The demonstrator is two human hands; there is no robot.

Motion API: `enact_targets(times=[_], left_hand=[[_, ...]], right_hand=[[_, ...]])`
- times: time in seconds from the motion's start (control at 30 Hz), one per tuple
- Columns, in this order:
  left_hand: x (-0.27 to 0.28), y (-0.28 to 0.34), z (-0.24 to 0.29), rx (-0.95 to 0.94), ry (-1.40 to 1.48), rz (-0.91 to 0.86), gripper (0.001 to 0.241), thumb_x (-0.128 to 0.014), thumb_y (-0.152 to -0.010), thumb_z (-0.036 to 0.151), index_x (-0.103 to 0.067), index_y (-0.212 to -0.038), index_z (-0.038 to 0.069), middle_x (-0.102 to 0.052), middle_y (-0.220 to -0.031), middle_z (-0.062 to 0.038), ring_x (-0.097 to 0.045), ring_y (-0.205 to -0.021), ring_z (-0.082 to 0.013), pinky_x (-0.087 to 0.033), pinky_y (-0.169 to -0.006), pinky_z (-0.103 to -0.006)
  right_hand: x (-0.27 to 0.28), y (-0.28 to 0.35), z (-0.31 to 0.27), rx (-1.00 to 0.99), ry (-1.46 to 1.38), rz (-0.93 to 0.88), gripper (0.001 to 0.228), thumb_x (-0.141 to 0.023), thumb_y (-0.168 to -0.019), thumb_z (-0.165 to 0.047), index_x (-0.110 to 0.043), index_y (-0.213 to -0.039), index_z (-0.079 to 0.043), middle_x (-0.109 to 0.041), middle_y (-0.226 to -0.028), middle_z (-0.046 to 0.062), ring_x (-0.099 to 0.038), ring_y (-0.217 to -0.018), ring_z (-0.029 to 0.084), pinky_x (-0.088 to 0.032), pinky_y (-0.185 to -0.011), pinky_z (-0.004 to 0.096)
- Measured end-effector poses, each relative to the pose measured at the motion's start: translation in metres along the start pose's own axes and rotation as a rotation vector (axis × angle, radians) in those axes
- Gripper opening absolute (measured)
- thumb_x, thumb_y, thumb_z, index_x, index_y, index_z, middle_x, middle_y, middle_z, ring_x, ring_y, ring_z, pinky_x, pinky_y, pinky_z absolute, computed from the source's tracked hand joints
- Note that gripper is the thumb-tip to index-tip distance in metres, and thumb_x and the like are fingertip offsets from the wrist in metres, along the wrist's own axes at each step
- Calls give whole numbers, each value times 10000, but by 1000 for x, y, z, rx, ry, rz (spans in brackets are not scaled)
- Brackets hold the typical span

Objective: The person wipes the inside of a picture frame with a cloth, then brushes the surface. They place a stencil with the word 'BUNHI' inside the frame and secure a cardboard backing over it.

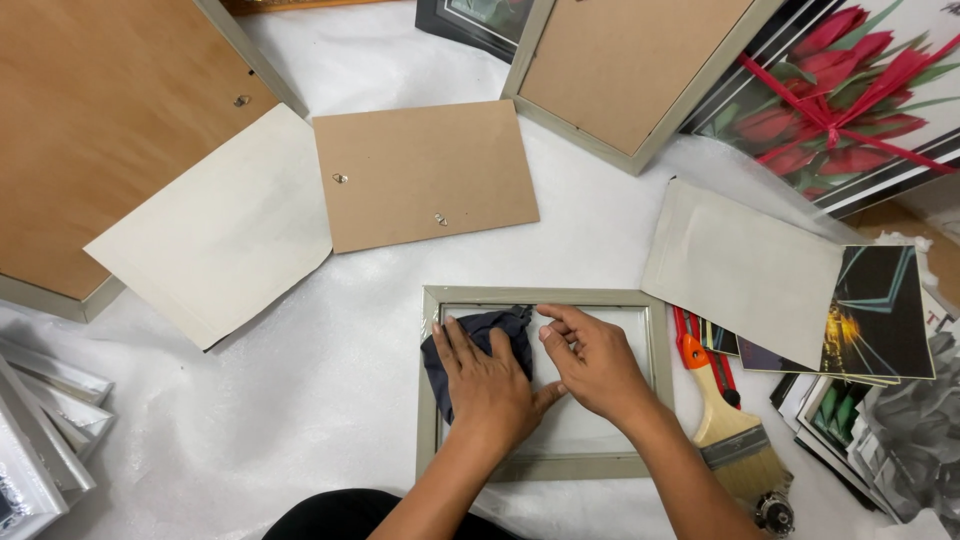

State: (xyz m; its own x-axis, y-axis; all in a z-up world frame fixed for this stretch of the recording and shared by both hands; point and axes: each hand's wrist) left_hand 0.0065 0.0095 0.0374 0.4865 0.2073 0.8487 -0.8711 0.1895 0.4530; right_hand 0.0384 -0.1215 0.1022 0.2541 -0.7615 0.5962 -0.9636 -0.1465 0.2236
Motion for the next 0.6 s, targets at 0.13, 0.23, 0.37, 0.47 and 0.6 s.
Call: enact_targets(times=[0.13,0.23,0.37,0.47,0.6], left_hand=[[38,3,2,142,206,-35,887,-576,-900,703,-389,-1331,-49,-229,-1498,-548,-64,-1534,-565,140,-1185,-650],[41,11,7,126,196,-62,844,-630,-889,667,-400,-1297,-35,-223,-1503,-543,-89,-1524,-572,122,-1184,-670],[49,10,11,78,219,-135,863,-636,-874,668,-380,-1307,-34,-247,-1509,-517,-75,-1532,-561,118,-1183,-678],[56,10,3,127,195,-68,812,-664,-888,613,-385,-1291,-34,-260,-1517,-505,-90,-1524,-573,117,-1182,-680],[33,9,5,22,201,-70,832,-725,-835,606,-379,-1277,-7,-272,-1515,-494,-105,-1516,-576,88,-1189,-693]], right_hand=[[-4,-3,12,8,-85,31,286,-622,-927,-100,-751,-1178,-55,-764,-756,162,-679,-494,231,-505,-449,323],[-4,-3,13,17,-70,39,277,-629,-933,-112,-752,-1175,-57,-757,-729,150,-609,-459,197,-469,-431,318],[-3,0,8,30,-72,60,267,-625,-933,-107,-753,-1165,-71,-755,-702,122,-625,-439,186,-487,-422,303],[-2,1,3,31,-90,80,269,-615,-932,-84,-750,-1163,-59,-746,-691,126,-612,-449,187,-494,-440,312],[0,2,1,32,-68,112,220,-601,-923,-54,-781,-1048,-69,-754,-705,117,-643,-550,178,-537,-514,315]])
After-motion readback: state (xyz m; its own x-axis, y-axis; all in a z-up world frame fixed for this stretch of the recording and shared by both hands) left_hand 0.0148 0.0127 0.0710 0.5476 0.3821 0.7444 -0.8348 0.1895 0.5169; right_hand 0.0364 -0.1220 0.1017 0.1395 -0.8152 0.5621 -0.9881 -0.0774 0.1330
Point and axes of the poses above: each hand's wrist, its own y-axis away from the middle knuckle, its own x-axis out of the back of the hand, z = x × y
